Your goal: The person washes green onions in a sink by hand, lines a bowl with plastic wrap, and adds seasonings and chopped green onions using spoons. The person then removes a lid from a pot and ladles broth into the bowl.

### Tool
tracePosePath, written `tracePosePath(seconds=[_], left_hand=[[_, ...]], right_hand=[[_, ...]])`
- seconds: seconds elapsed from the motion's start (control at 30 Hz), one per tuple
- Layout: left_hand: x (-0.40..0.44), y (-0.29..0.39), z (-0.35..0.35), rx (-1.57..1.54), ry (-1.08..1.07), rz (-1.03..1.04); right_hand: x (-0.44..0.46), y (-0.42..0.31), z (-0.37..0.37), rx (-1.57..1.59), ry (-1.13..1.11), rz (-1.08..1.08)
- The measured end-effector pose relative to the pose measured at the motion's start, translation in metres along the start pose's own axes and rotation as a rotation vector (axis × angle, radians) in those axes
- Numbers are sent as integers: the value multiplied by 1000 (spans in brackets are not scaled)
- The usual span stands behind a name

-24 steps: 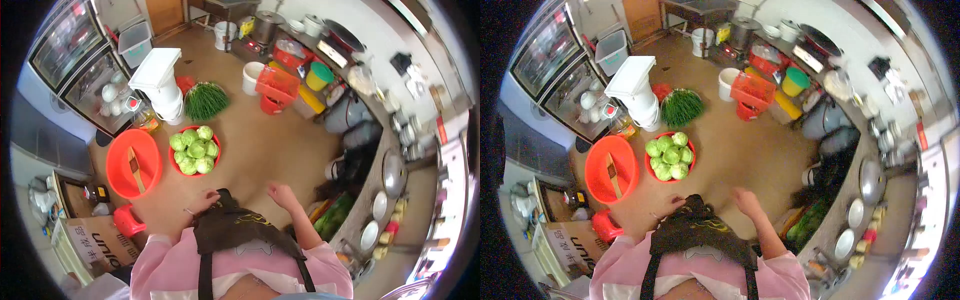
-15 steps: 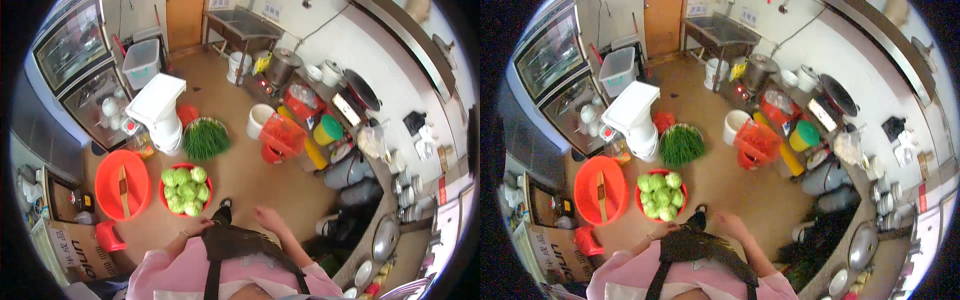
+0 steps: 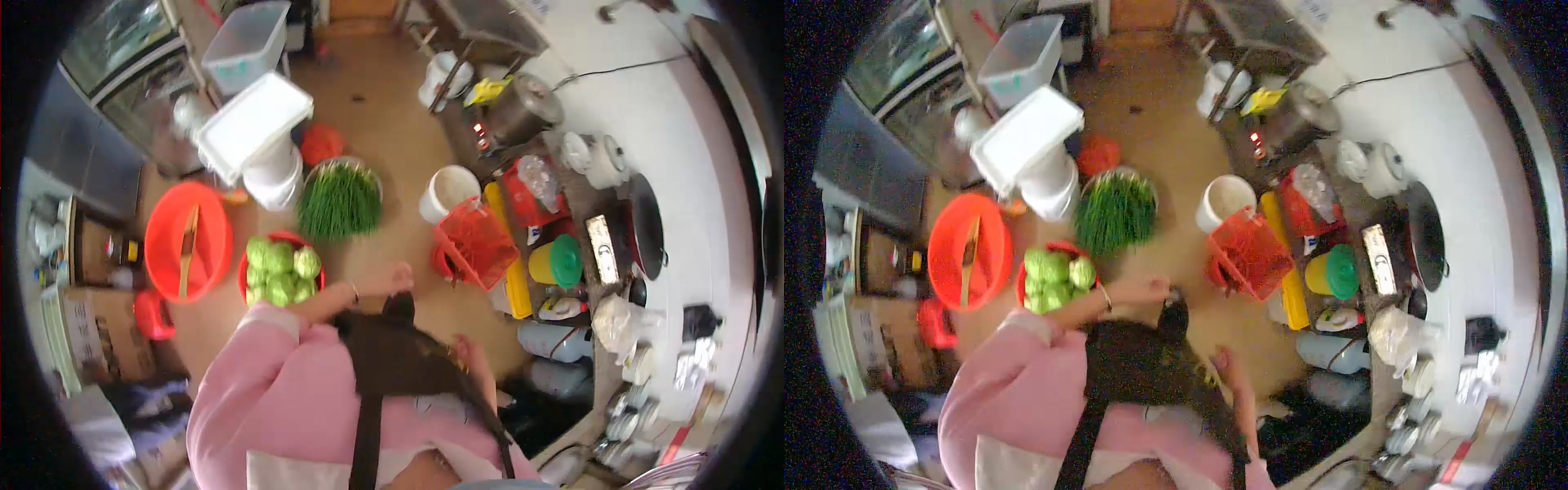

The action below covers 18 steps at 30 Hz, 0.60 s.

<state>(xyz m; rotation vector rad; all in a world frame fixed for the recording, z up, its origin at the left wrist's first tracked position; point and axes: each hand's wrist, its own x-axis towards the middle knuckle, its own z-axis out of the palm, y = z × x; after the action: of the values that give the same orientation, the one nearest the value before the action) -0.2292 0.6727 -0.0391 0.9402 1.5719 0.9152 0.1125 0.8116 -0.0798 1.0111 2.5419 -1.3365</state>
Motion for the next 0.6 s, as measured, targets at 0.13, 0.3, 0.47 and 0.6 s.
tracePosePath(seconds=[0.13, 0.3, 0.47, 0.6], left_hand=[[13, -23, -8, 23, 420, -117], [9, -69, 10, -133, 561, -341], [6, -74, 8, -457, 944, -341], [21, -84, -20, -513, 978, -434]], right_hand=[[108, -45, -80, 29, -207, 19], [255, -49, -148, -243, -240, -198], [374, -117, -176, -71, -307, -381], [436, -160, -161, -132, -336, -369]])
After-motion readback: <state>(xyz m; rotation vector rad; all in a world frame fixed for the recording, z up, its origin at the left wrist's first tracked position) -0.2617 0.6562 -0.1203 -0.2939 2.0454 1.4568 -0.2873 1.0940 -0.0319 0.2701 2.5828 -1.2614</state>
